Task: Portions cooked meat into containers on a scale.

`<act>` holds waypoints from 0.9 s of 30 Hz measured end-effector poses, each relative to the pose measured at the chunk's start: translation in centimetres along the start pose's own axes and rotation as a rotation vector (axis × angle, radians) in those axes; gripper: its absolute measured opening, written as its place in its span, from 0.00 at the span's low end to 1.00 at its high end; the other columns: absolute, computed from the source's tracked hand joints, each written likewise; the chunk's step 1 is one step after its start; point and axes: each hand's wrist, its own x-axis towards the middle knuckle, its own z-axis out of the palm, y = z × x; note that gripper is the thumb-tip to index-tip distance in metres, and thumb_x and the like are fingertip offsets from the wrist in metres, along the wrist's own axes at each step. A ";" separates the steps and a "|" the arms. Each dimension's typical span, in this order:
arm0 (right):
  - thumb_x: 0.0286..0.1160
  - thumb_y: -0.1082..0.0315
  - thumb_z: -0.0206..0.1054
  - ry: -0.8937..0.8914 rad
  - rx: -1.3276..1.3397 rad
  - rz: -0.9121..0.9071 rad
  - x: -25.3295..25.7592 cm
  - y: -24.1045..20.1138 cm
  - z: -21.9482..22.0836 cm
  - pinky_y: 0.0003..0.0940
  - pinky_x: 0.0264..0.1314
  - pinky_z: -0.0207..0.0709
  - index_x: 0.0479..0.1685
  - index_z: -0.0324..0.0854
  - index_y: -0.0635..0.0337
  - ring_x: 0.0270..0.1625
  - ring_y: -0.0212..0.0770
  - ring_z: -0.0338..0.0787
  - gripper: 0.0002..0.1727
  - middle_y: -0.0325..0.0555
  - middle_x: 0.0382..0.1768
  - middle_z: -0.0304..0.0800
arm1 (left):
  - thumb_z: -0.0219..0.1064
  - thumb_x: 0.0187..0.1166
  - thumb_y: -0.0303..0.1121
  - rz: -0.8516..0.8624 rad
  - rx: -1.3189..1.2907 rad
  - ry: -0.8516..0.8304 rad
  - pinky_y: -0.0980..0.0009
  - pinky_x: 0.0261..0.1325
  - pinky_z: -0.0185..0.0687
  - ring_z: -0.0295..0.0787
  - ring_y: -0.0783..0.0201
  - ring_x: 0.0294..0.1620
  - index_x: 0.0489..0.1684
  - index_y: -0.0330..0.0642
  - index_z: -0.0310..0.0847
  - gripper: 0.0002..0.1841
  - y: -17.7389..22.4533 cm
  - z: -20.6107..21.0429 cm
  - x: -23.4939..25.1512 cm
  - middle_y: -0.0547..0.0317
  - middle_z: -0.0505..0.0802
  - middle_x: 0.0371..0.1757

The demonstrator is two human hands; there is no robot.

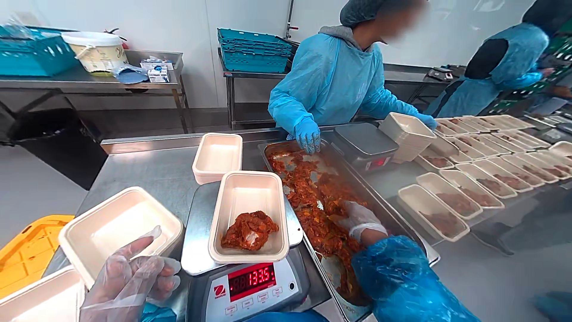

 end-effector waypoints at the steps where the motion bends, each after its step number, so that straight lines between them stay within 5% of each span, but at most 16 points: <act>1: 0.75 0.47 0.73 0.003 -0.013 0.010 0.4 -0.5 0.4 0.62 0.77 0.75 0.81 0.76 0.54 0.75 0.58 0.84 0.36 0.56 0.75 0.83 | 0.51 0.84 0.23 0.002 0.000 -0.007 0.74 0.29 0.92 0.92 0.70 0.23 0.70 0.36 0.61 0.18 0.0 0.0 -0.1 0.70 0.92 0.27; 8: 0.76 0.60 0.71 -0.017 0.017 0.015 1.3 -0.6 -0.3 0.61 0.72 0.77 0.62 0.89 0.55 0.69 0.57 0.88 0.18 0.56 0.61 0.92 | 0.52 0.85 0.25 0.017 -0.021 -0.059 0.71 0.33 0.93 0.93 0.69 0.26 0.71 0.38 0.59 0.17 -0.6 -1.0 0.0 0.71 0.93 0.30; 14: 0.78 0.59 0.74 0.018 0.278 0.044 1.1 1.3 -0.7 0.61 0.74 0.75 0.64 0.90 0.53 0.69 0.56 0.88 0.19 0.56 0.62 0.92 | 0.51 0.86 0.27 0.005 -0.004 -0.057 0.71 0.33 0.93 0.93 0.69 0.26 0.72 0.36 0.58 0.18 -0.5 -0.8 0.1 0.70 0.93 0.30; 21: 0.72 0.49 0.73 0.012 0.078 0.097 0.9 0.4 -0.1 0.63 0.67 0.78 0.55 0.92 0.47 0.64 0.55 0.91 0.18 0.51 0.56 0.95 | 0.52 0.83 0.24 -0.004 -0.017 -0.023 0.73 0.30 0.92 0.92 0.69 0.24 0.71 0.36 0.60 0.19 -0.4 0.1 0.0 0.69 0.93 0.28; 27: 0.67 0.46 0.75 0.054 0.027 0.107 1.6 0.3 0.6 0.63 0.67 0.79 0.57 0.91 0.50 0.65 0.57 0.90 0.23 0.54 0.57 0.94 | 0.57 0.78 0.25 0.041 -0.051 0.086 0.75 0.25 0.90 0.91 0.68 0.20 0.69 0.33 0.65 0.21 -1.4 0.2 -0.2 0.64 0.93 0.25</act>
